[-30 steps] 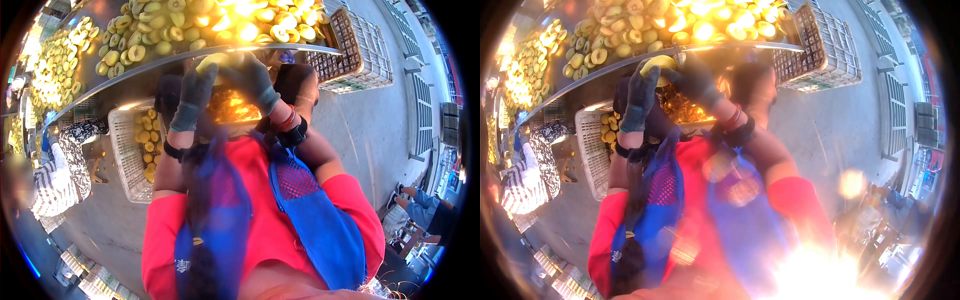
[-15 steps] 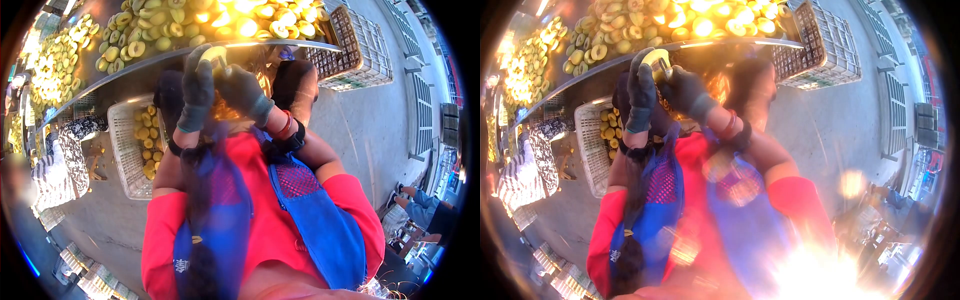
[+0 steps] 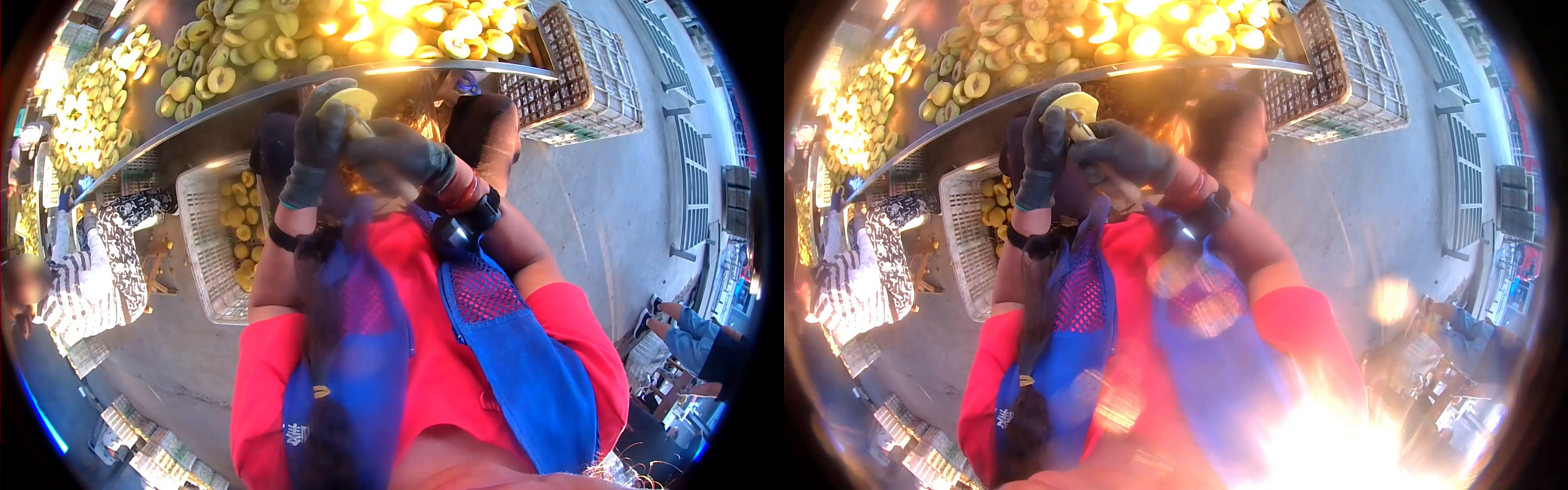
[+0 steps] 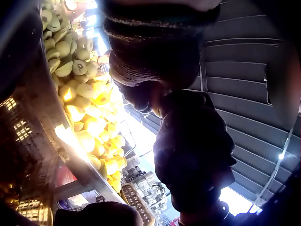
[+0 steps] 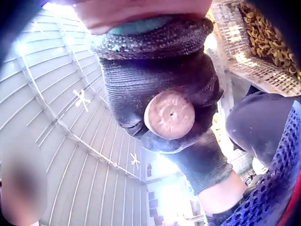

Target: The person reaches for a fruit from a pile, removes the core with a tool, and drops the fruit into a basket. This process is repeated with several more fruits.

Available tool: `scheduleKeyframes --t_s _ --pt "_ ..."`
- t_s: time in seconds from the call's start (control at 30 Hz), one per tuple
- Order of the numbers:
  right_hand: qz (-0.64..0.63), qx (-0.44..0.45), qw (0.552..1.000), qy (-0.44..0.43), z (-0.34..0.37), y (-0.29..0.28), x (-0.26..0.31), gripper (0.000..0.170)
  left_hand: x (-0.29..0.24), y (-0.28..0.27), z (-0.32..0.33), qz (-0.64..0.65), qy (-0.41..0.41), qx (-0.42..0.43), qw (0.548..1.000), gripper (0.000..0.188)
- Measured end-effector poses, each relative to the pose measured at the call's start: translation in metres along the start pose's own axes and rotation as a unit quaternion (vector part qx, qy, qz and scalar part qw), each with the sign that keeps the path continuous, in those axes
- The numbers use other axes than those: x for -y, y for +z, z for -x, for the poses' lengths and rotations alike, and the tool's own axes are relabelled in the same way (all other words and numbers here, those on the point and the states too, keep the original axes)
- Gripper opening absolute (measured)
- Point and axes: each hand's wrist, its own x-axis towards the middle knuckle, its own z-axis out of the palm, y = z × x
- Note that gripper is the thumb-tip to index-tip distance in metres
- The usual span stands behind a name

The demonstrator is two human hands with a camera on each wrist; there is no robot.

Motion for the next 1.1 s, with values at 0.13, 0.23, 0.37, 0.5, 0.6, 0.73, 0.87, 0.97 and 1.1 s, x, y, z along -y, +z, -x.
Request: scheduleKeyframes --t_s 0.13,0.23,0.37,0.5,0.6,0.73,0.87,0.97,1.1 --pt "0.006 0.029 1.000 -0.006 -0.001 -0.005 -0.008 0.016 -0.015 0.004 0.005 0.053 -0.059 -0.006 0.997 0.039" --pt "-0.025 0.029 0.999 -0.002 -0.005 -0.004 -0.014 0.013 -0.025 0.004 0.008 -0.024 -0.019 -0.026 0.999 0.036" --pt "0.062 0.004 0.996 -0.066 -0.007 0.003 -0.032 0.019 0.031 -0.020 0.025 -0.334 0.187 -0.062 0.922 0.055" --pt "0.269 -0.110 0.933 -0.210 -0.009 0.002 -0.040 0.023 0.028 -0.073 0.033 -0.346 0.086 -0.134 0.924 0.043" --pt "0.538 -0.150 0.796 -0.234 -0.027 -0.022 -0.074 0.025 0.029 -0.143 0.047 -0.401 -0.049 -0.182 0.896 0.039" --pt "0.640 -0.083 0.763 -0.047 -0.040 -0.041 -0.082 0.020 0.029 -0.194 0.062 -0.602 -0.112 -0.154 0.775 0.039" --pt "0.690 -0.100 0.709 -0.108 -0.047 -0.046 -0.096 0.020 0.046 -0.170 0.014 -0.508 -0.044 -0.144 0.848 0.047" --pt "0.584 -0.216 0.768 -0.149 -0.046 -0.041 -0.093 0.023 0.080 -0.139 -0.047 -0.506 -0.105 -0.099 0.851 0.054" --pt "0.545 -0.193 0.812 -0.087 -0.064 -0.076 -0.121 0.024 0.140 -0.111 -0.119 -0.527 -0.119 -0.013 0.841 0.057"
